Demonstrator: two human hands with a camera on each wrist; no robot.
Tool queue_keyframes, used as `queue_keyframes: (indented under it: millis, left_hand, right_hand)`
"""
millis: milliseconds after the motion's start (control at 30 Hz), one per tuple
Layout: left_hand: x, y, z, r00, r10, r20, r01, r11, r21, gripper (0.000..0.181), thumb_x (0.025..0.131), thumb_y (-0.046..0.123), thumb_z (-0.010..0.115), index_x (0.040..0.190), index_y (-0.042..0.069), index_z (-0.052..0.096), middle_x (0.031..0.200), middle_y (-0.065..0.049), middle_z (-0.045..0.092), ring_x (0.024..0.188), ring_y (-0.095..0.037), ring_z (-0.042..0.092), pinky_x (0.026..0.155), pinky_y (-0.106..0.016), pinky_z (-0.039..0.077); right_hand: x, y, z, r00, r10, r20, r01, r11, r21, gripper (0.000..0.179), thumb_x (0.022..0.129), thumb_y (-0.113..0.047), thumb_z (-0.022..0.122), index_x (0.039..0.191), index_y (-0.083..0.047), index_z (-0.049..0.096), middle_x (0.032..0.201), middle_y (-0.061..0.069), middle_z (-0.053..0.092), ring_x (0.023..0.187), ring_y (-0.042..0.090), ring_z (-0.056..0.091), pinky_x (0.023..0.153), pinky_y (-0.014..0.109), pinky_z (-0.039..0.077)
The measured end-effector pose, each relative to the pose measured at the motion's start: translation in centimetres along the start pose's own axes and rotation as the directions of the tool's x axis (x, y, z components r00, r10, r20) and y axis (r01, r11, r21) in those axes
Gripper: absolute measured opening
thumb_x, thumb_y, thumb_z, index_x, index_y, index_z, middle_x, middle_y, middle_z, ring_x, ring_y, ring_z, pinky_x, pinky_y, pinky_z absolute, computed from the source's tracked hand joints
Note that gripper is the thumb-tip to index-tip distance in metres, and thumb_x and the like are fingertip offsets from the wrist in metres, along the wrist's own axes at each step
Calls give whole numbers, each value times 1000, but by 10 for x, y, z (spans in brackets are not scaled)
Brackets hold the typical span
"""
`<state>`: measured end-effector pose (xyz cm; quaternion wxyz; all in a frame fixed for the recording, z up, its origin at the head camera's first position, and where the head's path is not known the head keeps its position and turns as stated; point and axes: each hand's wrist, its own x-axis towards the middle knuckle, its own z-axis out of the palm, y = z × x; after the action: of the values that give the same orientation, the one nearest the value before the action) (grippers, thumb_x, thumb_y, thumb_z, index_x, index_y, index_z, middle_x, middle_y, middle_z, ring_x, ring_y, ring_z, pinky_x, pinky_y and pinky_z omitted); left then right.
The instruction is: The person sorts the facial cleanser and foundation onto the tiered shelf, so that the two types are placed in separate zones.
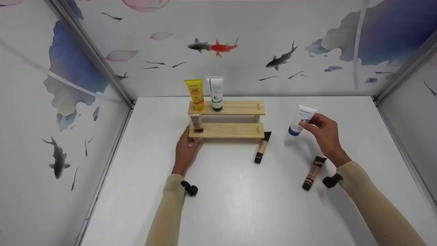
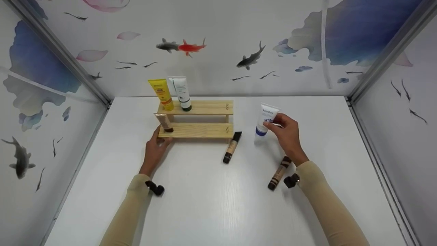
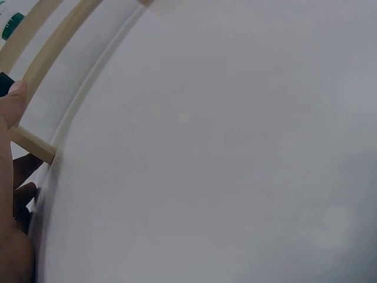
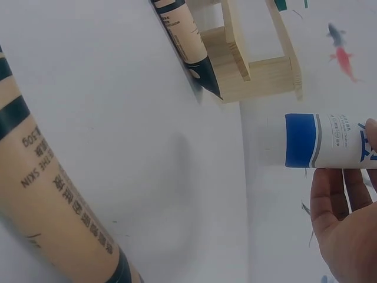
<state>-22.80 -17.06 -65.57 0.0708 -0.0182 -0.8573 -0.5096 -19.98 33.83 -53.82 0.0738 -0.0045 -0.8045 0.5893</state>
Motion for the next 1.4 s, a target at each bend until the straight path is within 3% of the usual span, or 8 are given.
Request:
queue_keyframes:
  millis: [367,600,867,1400]
  left_hand:
    - [1,1,0,1000,12,0,-12,1000,4,92,104,57,73,174,12,33,160,-13,57,119,-27,63,110,-51,50]
    - [2,2,0,1000,4,1,-4,1000,0,92,105,57,72,174,13,32,168,-11,50,129,-27,61,118,-51,45]
    - [0,3,0,1000,-4,1,4,1000,4,96,103,64,70,175,14,32,165,-11,53,132,-26,60,121,-50,44]
    - [0,3,1,1000,-26,-4,26,999,18,97,102,67,69,175,14,32,171,-11,47,145,-28,54,127,-51,38]
  right_hand:
    - [6,-11,4,1000,-20,1,20,1000,8,48,103,-27,83,143,-4,71,134,3,75,123,14,68,103,19,55]
    - [6,-17,6,999,-32,-9,32,999,17,46,102,-27,84,140,-4,72,132,4,75,123,14,69,104,20,55]
    - [10,-18,6,1000,-27,-17,27,998,61,44,101,-21,85,139,-3,73,129,-1,77,121,13,69,101,19,55]
    - [11,-21,7,998,-63,-20,64,997,49,41,102,-24,84,136,-4,74,128,4,77,121,15,70,101,19,56]
